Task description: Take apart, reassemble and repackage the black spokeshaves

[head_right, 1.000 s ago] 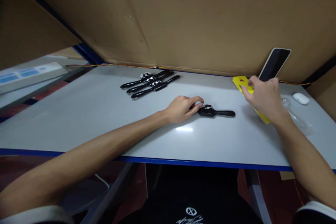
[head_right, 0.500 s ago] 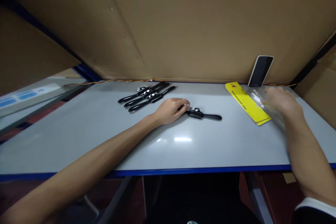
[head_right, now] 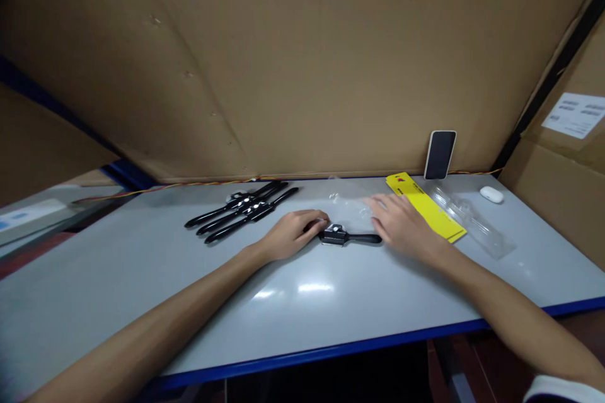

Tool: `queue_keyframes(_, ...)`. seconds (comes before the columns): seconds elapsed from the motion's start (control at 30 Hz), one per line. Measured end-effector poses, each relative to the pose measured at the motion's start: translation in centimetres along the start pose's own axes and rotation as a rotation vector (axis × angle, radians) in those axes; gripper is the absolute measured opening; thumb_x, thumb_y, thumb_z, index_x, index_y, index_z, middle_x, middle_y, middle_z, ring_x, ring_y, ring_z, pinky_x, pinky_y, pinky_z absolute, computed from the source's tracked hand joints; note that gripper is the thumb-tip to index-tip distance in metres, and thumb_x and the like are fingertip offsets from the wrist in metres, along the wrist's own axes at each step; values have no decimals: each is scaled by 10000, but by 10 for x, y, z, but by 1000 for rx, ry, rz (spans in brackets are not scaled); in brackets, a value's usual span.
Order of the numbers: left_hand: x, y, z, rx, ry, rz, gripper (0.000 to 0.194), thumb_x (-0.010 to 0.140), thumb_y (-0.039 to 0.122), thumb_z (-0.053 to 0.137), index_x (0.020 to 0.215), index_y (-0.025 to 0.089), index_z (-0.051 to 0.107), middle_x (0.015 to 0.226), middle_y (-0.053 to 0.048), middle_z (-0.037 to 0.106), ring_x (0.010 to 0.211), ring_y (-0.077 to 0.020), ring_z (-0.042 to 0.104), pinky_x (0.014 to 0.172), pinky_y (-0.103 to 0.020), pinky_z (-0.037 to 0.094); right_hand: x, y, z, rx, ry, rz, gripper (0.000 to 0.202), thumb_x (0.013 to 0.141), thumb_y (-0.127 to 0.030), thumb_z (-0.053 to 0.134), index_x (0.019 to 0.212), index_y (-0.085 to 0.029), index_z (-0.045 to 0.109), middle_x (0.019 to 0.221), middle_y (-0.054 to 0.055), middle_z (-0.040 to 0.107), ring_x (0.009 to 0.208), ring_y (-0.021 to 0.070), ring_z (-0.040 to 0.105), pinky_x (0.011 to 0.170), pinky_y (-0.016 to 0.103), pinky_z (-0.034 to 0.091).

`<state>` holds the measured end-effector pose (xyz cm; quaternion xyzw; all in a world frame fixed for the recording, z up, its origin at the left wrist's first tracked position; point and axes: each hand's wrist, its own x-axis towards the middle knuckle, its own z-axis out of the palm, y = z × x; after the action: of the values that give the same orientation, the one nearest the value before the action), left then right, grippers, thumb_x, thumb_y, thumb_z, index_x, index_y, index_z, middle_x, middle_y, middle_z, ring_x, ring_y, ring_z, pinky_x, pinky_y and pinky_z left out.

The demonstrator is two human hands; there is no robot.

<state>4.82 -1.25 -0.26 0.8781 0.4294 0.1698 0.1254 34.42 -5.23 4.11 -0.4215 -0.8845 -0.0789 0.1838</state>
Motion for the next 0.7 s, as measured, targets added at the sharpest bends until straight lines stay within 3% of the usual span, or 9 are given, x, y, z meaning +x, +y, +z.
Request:
queue_keyframes(0.17,0,0,0,-17,33,34,407,1041,423,336,1059,211,684,1112,-68,751,989,-242,694,855,-345,501,-4,-5,20,148,-86,0,397,1053,-241,360,1391,-197,564,1398,143,616,1165,273,661,963,438,556)
queue_keyframes(0.23,0,2,-1,-6,29,42,394,1041,411,342,1032,206,678,1084,-76,751,978,-240,695,846,-340,497,-5,-3,18,178,-91,34,391,1052,-290,384,1390,-181,549,1425,169,573,1138,288,667,944,455,568)
queue_keyframes(0.4,1,6,-2,85,14,-51,328,1025,414,376,980,198,619,786,-47,698,682,-211,629,650,-305,412,-7,1,4,168,-136,32,409,961,-417,585,1314,-212,595,1267,167,600,1069,324,653,924,506,563)
queue_keyframes(0.57,2,8,-3,118,-18,-17,426,1034,415,301,773,205,566,758,-55,659,678,-204,591,637,-311,376,-8,8,1,182,-187,-33,449,951,-370,597,1383,-249,568,1277,136,648,1177,337,614,1017,544,506)
queue_keyframes(0.7,2,8,-4,130,-1,10,451,1028,417,297,732,202,559,740,-62,648,666,-199,576,617,-314,359,-10,10,3,239,-147,58,503,944,-405,613,1410,-229,543,1346,155,652,1200,348,626,1005,560,513)
